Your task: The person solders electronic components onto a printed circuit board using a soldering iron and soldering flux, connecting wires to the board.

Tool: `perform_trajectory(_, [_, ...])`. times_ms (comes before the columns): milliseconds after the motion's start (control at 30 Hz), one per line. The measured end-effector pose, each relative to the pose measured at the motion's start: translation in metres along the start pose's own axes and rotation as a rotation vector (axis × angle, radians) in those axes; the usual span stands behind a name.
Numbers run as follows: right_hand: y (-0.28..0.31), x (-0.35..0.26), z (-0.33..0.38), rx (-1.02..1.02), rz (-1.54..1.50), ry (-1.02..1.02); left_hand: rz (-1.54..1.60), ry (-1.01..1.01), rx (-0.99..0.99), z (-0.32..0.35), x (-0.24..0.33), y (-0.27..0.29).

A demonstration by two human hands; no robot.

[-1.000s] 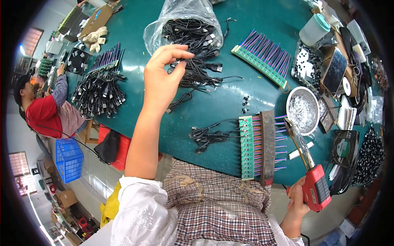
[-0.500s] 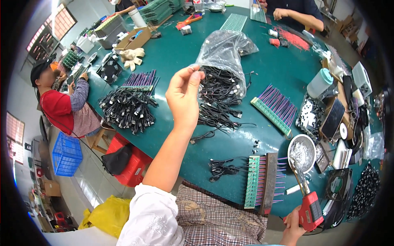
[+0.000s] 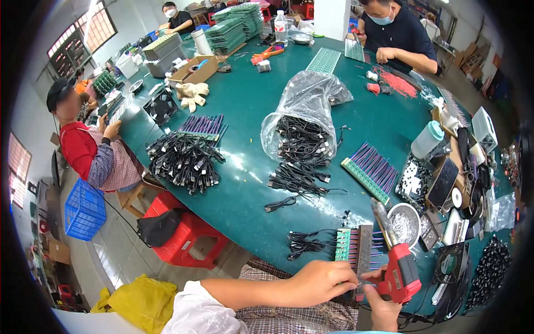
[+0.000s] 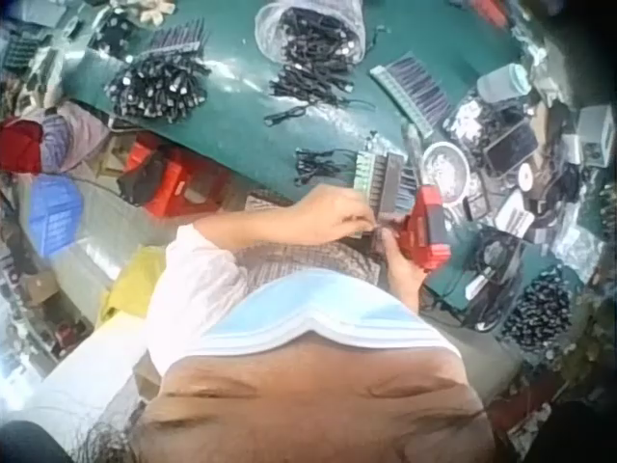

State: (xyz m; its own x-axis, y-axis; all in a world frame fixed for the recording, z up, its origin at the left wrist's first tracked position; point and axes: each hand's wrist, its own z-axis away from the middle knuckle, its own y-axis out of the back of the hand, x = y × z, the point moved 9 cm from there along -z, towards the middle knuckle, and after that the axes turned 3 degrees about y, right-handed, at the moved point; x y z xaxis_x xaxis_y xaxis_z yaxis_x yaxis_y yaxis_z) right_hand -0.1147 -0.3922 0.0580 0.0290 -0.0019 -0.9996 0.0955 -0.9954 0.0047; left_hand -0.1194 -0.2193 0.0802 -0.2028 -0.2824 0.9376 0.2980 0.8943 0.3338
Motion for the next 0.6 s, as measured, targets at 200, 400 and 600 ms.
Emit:
perform_trajectory(200, [0.001,0.015,0.006,-0.024,0.042,-0.105,-0.049,-0.067,0.079,0.008,0.003,-0.008])
perform_trajectory(400, [0.006,0.025,0.008,-0.031,0.118,-0.121,-0.039,0.000,0.165,0.015,0.001,-0.004])
perform_trajectory(600, [0.000,0.019,0.003,0.033,0.112,-0.043,0.134,0.037,0.203,0.013,-0.004,0.000])
